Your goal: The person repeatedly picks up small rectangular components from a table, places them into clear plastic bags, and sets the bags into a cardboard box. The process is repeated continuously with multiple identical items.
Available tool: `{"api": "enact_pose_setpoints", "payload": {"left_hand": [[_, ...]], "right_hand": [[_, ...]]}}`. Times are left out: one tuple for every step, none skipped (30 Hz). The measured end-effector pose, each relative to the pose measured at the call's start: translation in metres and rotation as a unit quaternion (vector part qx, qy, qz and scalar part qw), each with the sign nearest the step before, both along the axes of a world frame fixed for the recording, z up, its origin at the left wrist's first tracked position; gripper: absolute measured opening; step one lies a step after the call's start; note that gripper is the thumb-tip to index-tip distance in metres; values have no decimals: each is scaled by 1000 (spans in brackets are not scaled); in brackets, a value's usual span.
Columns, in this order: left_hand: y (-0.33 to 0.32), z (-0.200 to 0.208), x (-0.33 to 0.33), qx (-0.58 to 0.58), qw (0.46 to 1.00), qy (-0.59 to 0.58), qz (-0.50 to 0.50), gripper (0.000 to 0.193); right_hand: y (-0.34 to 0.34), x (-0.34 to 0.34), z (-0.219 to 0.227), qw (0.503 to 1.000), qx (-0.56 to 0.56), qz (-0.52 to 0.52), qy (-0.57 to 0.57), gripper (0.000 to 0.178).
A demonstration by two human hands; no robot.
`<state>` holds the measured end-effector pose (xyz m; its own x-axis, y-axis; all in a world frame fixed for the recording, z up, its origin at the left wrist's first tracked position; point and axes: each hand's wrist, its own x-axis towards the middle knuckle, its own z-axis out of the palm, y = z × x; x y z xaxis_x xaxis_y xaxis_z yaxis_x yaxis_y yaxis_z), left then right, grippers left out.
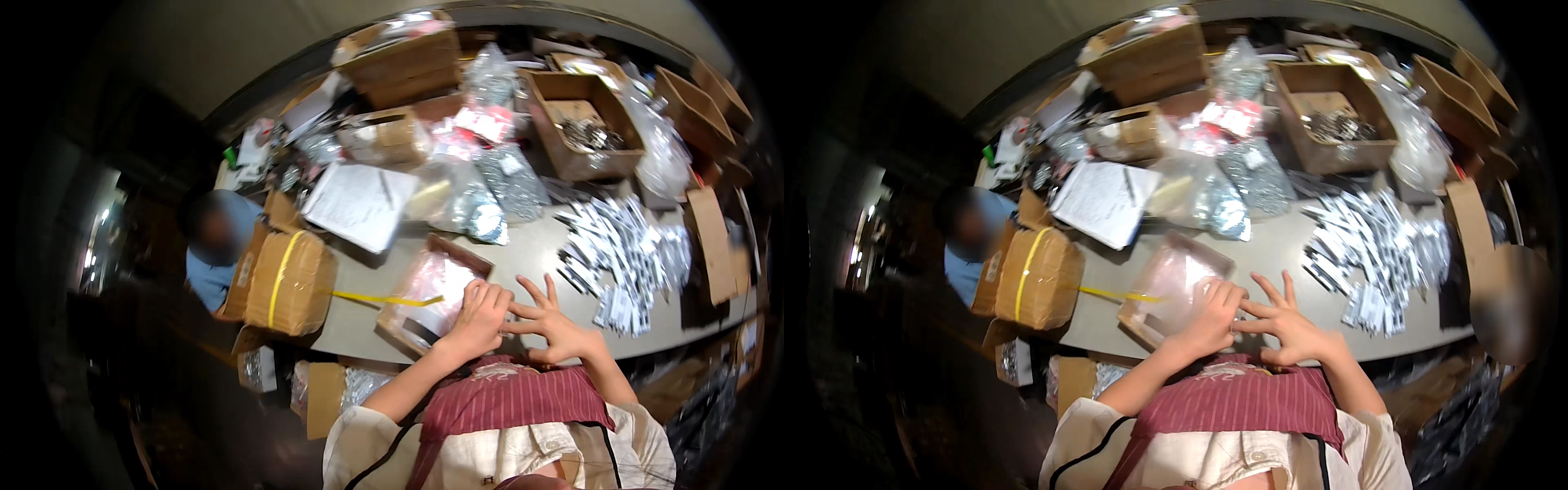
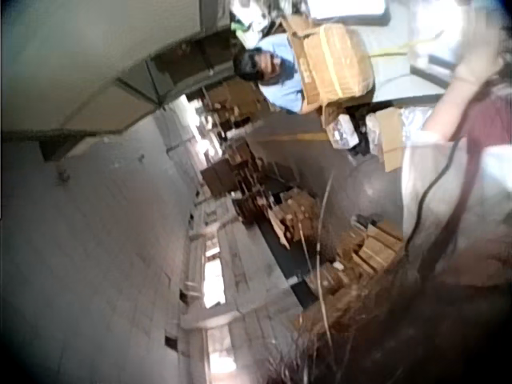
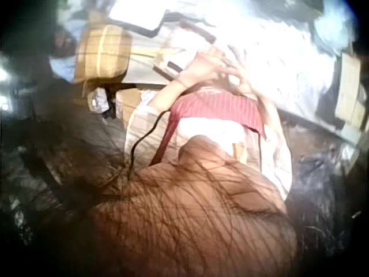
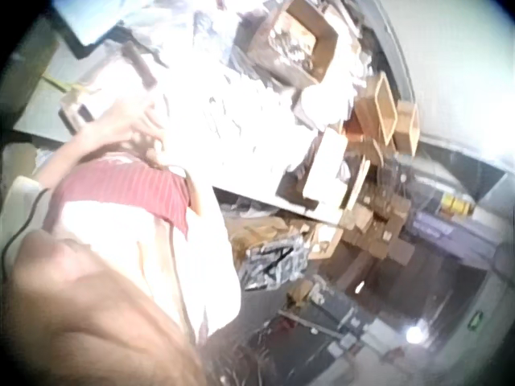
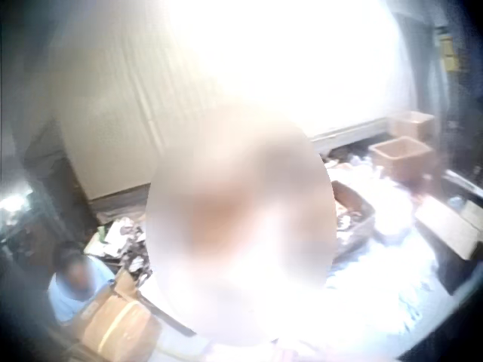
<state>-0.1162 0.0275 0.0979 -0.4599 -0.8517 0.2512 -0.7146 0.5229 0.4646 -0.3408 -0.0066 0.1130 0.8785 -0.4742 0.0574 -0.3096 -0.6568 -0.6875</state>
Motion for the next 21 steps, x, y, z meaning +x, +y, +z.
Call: {"api": "enact_pose_setpoints", "payload": {"left_hand": [[0,5,-8,6,1000,-16,-7,61],[1,12,-16,11,999,-33,-14,61],[-1,15,-22,13,999,-50,-18,61],[-3,8,-25,4,999,-37,-28,60],[-5,-2,-27,-14,999,-21,-33,58],[-7,-14,-28,-38,998,-39,-42,46],[-6,-26,-28,-60,995,-58,-46,36],[-4,-38,-30,-51,996,-56,-41,36],[-4,-49,-34,-45,997,-51,-36,37],[-1,-59,-36,-38,998,-47,-27,37],[1,-69,-38,-31,998,-43,-17,38],[1,-77,-41,-26,999,-41,-8,39],[5,-84,-40,-18,999,-41,11,40],[8,-91,-39,-17,999,-37,33,42],[12,-92,-39,-12,998,-30,54,44],[16,-89,-42,-7,997,-20,74,45],[19,-89,-44,-2,996,-10,93,47],[22,-91,-45,8,994,-8,109,49],[24,-94,-46,18,992,-4,125,50],[25,-98,-48,27,990,-1,141,52],[26,-101,-48,47,988,2,144,52]], "right_hand": [[3,-5,-3,1000,-17,-6,17,70],[6,-7,-3,999,-41,-4,19,67],[7,-9,-7,998,-52,-19,11,65],[11,-12,-14,998,-59,-35,3,64],[15,-15,-20,997,-66,-50,-5,63],[14,-18,-25,997,-62,-49,5,59],[16,-20,-30,997,-54,-48,14,55],[18,-21,-37,998,-48,-45,5,52],[20,-24,-42,998,-46,-42,-1,50],[22,-27,-47,993,-78,-70,-52,46],[23,-33,-60,990,-9,-112,-88,44],[20,-42,-77,978,58,-153,-126,43],[17,-46,-82,961,128,-184,-164,42],[15,-54,-85,944,107,-266,-164,40],[6,-64,-77,939,111,-309,-101,38],[0,-78,-84,941,-51,-333,-30,39],[-3,-90,-90,910,-154,-381,54,40],[-8,-99,-97,877,-198,-415,143,40],[-13,-105,-103,858,-218,-441,145,36],[-19,-112,-112,857,-224,-441,141,36],[-23,-112,-115,858,-228,-440,136,36]]}}
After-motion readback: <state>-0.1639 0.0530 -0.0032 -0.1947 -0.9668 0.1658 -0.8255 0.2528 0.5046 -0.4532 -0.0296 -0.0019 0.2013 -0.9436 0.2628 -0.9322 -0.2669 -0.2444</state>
